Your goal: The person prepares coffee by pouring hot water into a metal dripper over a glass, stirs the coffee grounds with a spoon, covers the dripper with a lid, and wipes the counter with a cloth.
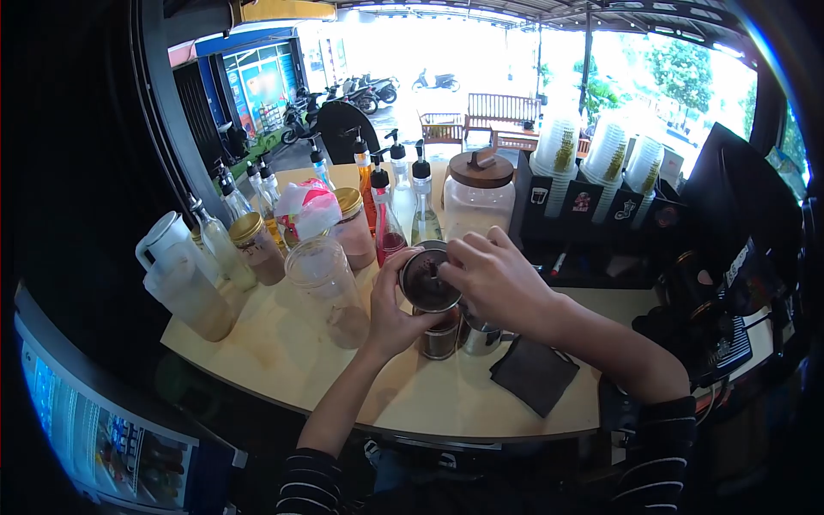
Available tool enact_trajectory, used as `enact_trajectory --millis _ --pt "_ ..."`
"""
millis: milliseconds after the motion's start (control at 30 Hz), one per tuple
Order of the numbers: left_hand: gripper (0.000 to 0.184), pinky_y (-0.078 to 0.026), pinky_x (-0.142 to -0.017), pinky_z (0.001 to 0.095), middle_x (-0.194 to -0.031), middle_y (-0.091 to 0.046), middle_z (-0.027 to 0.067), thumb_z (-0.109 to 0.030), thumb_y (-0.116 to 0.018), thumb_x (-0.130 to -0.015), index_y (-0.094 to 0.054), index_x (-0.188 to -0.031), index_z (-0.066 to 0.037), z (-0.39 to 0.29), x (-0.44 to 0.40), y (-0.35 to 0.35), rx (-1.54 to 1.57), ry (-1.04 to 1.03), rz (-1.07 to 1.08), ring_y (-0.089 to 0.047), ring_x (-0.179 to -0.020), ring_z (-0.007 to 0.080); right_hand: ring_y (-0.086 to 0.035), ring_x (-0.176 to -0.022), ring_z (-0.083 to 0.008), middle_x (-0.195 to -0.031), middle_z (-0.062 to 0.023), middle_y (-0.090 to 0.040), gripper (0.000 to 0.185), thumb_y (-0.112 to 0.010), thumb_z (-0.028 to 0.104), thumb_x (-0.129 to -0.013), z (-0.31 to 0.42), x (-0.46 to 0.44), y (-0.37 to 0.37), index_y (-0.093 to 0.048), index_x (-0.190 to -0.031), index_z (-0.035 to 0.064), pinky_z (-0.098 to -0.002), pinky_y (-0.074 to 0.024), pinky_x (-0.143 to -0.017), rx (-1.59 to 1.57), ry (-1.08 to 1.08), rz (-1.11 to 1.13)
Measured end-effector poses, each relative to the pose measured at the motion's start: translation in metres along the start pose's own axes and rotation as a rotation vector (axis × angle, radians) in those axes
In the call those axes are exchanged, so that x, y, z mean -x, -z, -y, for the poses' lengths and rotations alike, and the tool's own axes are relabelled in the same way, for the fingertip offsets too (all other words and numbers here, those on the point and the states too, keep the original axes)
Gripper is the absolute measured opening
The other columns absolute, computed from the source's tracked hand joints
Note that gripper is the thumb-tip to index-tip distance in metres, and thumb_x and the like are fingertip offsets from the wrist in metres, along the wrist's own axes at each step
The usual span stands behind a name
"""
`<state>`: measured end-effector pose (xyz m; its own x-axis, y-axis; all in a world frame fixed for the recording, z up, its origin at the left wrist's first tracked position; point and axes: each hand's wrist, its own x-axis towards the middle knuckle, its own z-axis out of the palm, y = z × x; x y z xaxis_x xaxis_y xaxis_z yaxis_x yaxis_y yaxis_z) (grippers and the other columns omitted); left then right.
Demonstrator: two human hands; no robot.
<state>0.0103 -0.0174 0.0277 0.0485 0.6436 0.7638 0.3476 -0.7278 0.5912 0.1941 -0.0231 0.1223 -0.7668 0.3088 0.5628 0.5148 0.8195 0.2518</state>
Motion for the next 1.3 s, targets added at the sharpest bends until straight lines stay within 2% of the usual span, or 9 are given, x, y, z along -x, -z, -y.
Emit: enact_trajectory --millis 200,400,500,600,700,833,1133,1200,1300 --pt "0.082 -0.04 -0.1 0.038 -0.123 -0.053 0.0112 -0.019 -0.088 -0.054 -0.046 -0.123 -0.006 0.002 0.002 -0.002 0.023 0.007 -0.023 -0.051 -0.115 0.0267 -0.056 -0.097 -0.0192 -0.095 -0.006 -0.056 0.022 -0.068 0.012 -0.064 0.007 -0.001 0.003 -0.064 -0.086 0.0062 -0.034 -0.0409 -0.08 0.014 -0.102 0.069" --pt "0.082 -0.037 -0.1 0.039 -0.123 -0.054 0.0106 -0.021 -0.088 -0.054 -0.046 -0.123 -0.007 -0.001 0.002 0.0 -0.028 -0.006 -0.014 -0.052 -0.115 0.0281 -0.056 -0.096 -0.0188 -0.095 -0.0049 -0.057 0.025 -0.07 0.014 -0.061 0.007 -0.004 0.011 -0.064 -0.084 0.0066 -0.0334 -0.0411 -0.078 0.031 -0.01 0.15" --pt "0.083 -0.037 -0.1 0.0391 -0.123 -0.053 0.0108 -0.022 -0.088 -0.053 -0.046 -0.123 -0.007 -0.002 0.001 -0.001 0.003 0.007 -0.03 -0.051 -0.116 0.028 -0.055 -0.095 -0.0188 -0.095 -0.0043 -0.057 0.023 -0.069 0.014 -0.062 0.001 -0.006 0.014 -0.063 -0.083 0.0069 -0.0336 -0.0405 -0.078 0.066 -0.019 0.063" --pt "0.084 -0.038 -0.099 0.0394 -0.123 -0.053 0.0109 -0.023 -0.088 -0.053 -0.045 -0.123 -0.007 0.001 0.003 -0.002 -0.01 0.028 -0.031 -0.05 -0.115 0.0282 -0.055 -0.094 -0.0187 -0.094 -0.0045 -0.056 0.023 -0.069 0.014 -0.062 0.007 -0.004 0.014 -0.062 -0.082 0.0064 -0.033 -0.0399 -0.078 0.039 0.012 0.139" --pt "0.085 -0.038 -0.099 0.0398 -0.122 -0.053 0.0108 -0.023 -0.088 -0.053 -0.044 -0.124 -0.007 0.0 0.005 -0.006 -0.006 0.026 -0.062 -0.05 -0.114 0.0285 -0.055 -0.095 -0.0186 -0.094 -0.0052 -0.056 0.021 -0.067 0.013 -0.063 0.003 -0.004 0.012 -0.062 -0.082 0.0054 -0.0331 -0.0398 -0.078 0.093 -0.013 0.044" --pt "0.085 -0.039 -0.098 0.0401 -0.122 -0.053 0.0107 -0.023 -0.088 -0.054 -0.044 -0.125 -0.007 0.001 0.003 -0.007 0.013 0.035 -0.072 -0.051 -0.113 0.0289 -0.054 -0.095 -0.0185 -0.093 -0.006 -0.055 0.021 -0.066 0.01 -0.063 0.008 -0.004 0.01 -0.061 -0.083 0.0047 -0.0326 -0.0396 -0.078 0.04 0.009 0.069" --pt "0.085 -0.032 -0.102 0.0404 -0.126 -0.051 0.01 -0.021 -0.087 -0.054 -0.044 -0.126 -0.008 0.003 0.0 -0.003 0.001 -0.007 -0.005 -0.047 -0.119 0.0285 -0.053 -0.098 -0.0209 -0.093 -0.0075 -0.053 0.023 -0.065 0.007 -0.063 0.003 -0.001 0.005 -0.06 -0.085 0.0031 -0.034 -0.0399 -0.081 -0.029 -0.052 0.053" --pt "0.084 -0.031 -0.102 0.041 -0.126 -0.052 0.0095 -0.02 -0.087 -0.054 -0.044 -0.126 -0.009 0.003 -0.002 -0.001 -0.016 -0.041 0.002 -0.047 -0.12 0.0283 -0.052 -0.099 -0.0209 -0.093 -0.0076 -0.053 0.026 -0.067 0.008 -0.062 -0.001 -0.001 0.0 -0.059 -0.086 0.0033 -0.0344 -0.0398 -0.082 -0.001 -0.064 -0.026" --pt "0.084 -0.03 -0.102 0.0403 -0.126 -0.052 0.0085 -0.02 -0.087 -0.055 -0.045 -0.126 -0.01 0.002 -0.002 0.003 -0.034 -0.056 0.017 -0.047 -0.121 0.0271 -0.052 -0.098 -0.0211 -0.094 -0.0073 -0.053 0.029 -0.069 0.009 -0.061 0.005 0.001 0.006 -0.059 -0.087 0.0035 -0.0347 -0.0395 -0.083 -0.053 -0.06 0.081"
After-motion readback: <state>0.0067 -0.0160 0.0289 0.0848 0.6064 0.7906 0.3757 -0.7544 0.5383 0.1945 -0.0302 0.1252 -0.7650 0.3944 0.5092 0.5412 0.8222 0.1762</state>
